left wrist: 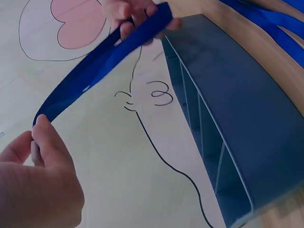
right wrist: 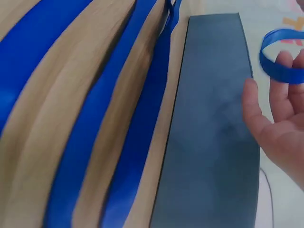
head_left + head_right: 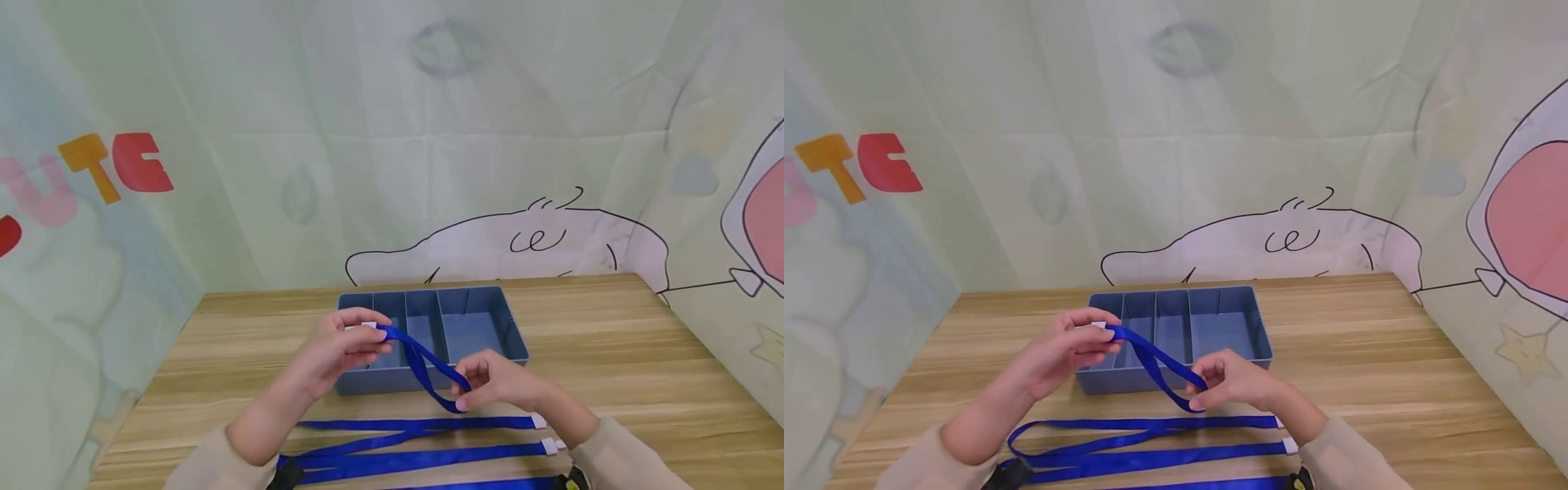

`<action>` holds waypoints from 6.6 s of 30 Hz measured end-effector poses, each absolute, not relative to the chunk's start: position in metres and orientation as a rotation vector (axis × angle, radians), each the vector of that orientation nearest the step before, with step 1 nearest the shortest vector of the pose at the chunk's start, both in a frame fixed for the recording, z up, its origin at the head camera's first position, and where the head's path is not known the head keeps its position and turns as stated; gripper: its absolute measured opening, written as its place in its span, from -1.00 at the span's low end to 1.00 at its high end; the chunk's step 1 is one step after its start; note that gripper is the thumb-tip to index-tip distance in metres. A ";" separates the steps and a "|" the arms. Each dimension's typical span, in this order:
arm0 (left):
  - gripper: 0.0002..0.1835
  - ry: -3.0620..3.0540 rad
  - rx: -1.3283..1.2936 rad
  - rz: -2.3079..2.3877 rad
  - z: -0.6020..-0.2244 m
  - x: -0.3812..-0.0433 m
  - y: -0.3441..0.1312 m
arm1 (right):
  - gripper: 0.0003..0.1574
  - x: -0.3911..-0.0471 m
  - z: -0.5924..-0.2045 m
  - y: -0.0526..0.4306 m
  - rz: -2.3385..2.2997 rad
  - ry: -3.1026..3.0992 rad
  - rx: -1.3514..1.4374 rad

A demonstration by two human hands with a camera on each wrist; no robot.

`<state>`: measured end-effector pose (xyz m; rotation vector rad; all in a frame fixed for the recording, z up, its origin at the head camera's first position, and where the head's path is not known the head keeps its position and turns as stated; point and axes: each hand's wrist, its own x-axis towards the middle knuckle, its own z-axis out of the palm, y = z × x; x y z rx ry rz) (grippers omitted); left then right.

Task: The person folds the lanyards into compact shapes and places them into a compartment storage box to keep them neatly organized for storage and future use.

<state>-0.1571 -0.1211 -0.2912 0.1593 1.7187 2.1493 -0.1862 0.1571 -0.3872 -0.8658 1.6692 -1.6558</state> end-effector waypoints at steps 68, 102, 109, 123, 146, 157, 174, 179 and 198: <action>-0.73 2.097 -0.064 2.095 -0.342 -0.155 -0.133 | -0.76 -0.181 -0.356 0.202 -1.942 2.278 -0.253; -0.76 1.824 -0.058 2.195 -0.348 -0.155 -0.124 | -0.91 -0.184 -0.355 0.216 -1.924 2.147 -0.234; -0.72 1.836 -0.075 2.180 -0.351 -0.156 -0.118 | -0.85 -0.185 -0.352 0.213 -1.830 2.271 -0.212; -0.64 1.752 -0.056 2.162 -0.347 -0.155 -0.107 | -0.81 -0.185 -0.331 0.201 -1.769 2.267 -0.214; -0.63 1.627 -0.005 2.162 -0.340 -0.145 -0.073 | -0.81 -0.171 -0.319 0.157 -1.826 2.132 -0.362; -0.65 1.607 0.022 2.179 -0.342 -0.141 -0.064 | -0.81 -0.166 -0.323 0.141 -1.828 2.072 -0.390; -0.64 1.598 -0.013 2.200 -0.346 -0.139 -0.060 | -0.62 -0.161 -0.326 0.138 -1.791 2.024 -0.406; -0.64 1.582 -0.021 2.202 -0.345 -0.139 -0.060 | -0.67 -0.160 -0.329 0.136 -1.739 2.136 -0.442; -0.68 1.575 -0.041 2.252 -0.345 -0.141 -0.060 | -0.67 -0.171 -0.351 0.151 -1.561 2.300 -0.753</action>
